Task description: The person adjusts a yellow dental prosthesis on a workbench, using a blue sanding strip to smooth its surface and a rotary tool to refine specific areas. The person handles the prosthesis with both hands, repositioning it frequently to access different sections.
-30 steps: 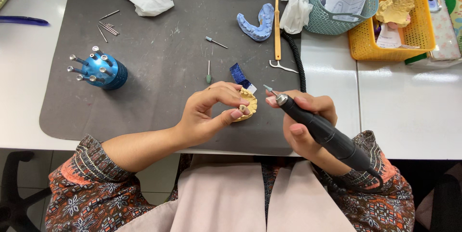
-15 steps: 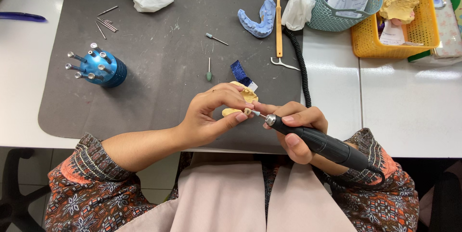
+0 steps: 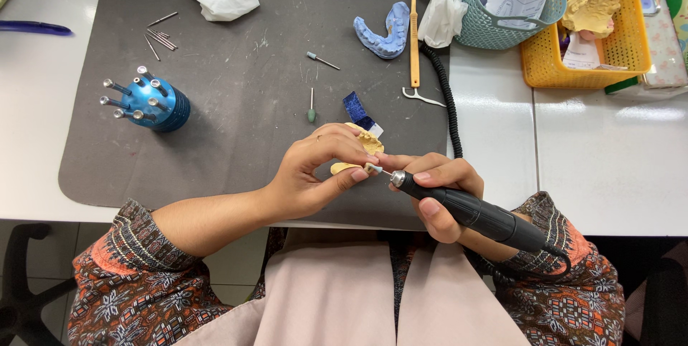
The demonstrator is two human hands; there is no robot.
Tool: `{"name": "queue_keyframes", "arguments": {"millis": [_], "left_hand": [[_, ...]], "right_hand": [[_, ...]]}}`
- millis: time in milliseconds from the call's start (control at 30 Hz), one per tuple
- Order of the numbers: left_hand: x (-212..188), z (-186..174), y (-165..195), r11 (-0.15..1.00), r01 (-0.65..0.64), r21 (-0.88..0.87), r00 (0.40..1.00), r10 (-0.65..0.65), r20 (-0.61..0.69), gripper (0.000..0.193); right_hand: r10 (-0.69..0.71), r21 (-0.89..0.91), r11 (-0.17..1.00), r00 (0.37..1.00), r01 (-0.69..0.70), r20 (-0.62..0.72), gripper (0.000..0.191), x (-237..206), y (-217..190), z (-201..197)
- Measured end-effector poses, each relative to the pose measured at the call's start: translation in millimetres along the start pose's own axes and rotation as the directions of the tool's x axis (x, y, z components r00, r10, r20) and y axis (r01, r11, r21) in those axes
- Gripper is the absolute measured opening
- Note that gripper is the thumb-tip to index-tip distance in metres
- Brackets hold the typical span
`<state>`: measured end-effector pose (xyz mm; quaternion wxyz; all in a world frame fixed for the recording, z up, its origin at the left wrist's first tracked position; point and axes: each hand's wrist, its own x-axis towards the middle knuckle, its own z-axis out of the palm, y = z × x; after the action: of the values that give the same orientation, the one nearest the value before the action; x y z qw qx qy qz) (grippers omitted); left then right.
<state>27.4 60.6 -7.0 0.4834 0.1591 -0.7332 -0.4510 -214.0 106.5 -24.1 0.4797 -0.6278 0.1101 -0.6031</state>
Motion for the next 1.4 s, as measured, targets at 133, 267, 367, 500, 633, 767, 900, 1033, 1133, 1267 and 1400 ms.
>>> {"name": "queue_keyframes", "arguments": {"millis": [133,267,367,500,633,767,900,1033,1133,1267,1400], "left_hand": [[-0.6,0.9,-0.6,1.0,-0.012,0.006,1.0,0.012,-0.015,0.012],[-1.6,0.7,-1.0,1.0,-0.02,0.014,1.0,0.021,-0.017,0.012],[-1.5,0.7,-1.1,0.999,-0.03,0.028,0.999,0.031,-0.019,0.012],[-0.9,0.6,-1.2,0.999,-0.03,0.025,0.999,0.03,-0.015,0.012],[-1.7,0.5,-1.2,0.999,-0.036,0.033,0.999,0.037,-0.017,0.013],[-1.9,0.8,-1.2,0.999,-0.027,0.032,0.999,0.027,-0.019,0.013],[-0.6,1.0,-2.0,0.999,-0.031,0.032,0.999,0.032,-0.015,0.013],[-1.2,0.9,-1.3,0.998,-0.038,0.04,0.999,0.039,-0.018,0.013],[-1.7,0.8,-1.3,0.999,-0.036,0.036,0.999,0.037,-0.018,0.013],[-1.7,0.9,-1.3,0.998,-0.04,0.039,0.999,0.041,-0.017,0.014],[-1.9,1.1,-1.1,0.998,-0.04,0.04,0.999,0.04,-0.017,0.014]], "right_hand": [[0.026,-0.048,0.999,0.999,-0.024,0.046,0.026,-0.8,-4.3,-2.4],[0.027,-0.032,0.999,0.999,-0.026,0.04,0.026,-1.7,-4.3,-2.3],[0.043,-0.025,0.999,0.997,-0.041,0.062,0.026,-1.1,-5.2,-3.9],[0.034,-0.036,0.999,0.998,-0.032,0.053,0.025,-0.9,-4.5,-4.0],[0.011,-0.019,1.0,1.0,-0.011,0.014,0.025,-1.6,-1.4,-2.6],[0.021,-0.04,0.999,0.999,-0.019,0.048,0.025,-1.4,-2.2,-4.7],[0.036,-0.034,0.999,0.998,-0.034,0.05,0.024,-1.5,-4.3,-4.5],[0.02,-0.03,0.999,0.999,-0.019,0.038,0.025,-0.8,-3.8,-3.4],[0.04,-0.047,0.998,0.998,-0.038,0.053,0.025,-1.2,-5.2,-3.8],[0.042,-0.048,0.998,0.999,-0.04,0.034,0.025,-2.8,-6.0,-2.8],[0.037,-0.054,0.998,0.999,-0.035,0.037,0.025,-2.8,-5.0,-3.3]]}}
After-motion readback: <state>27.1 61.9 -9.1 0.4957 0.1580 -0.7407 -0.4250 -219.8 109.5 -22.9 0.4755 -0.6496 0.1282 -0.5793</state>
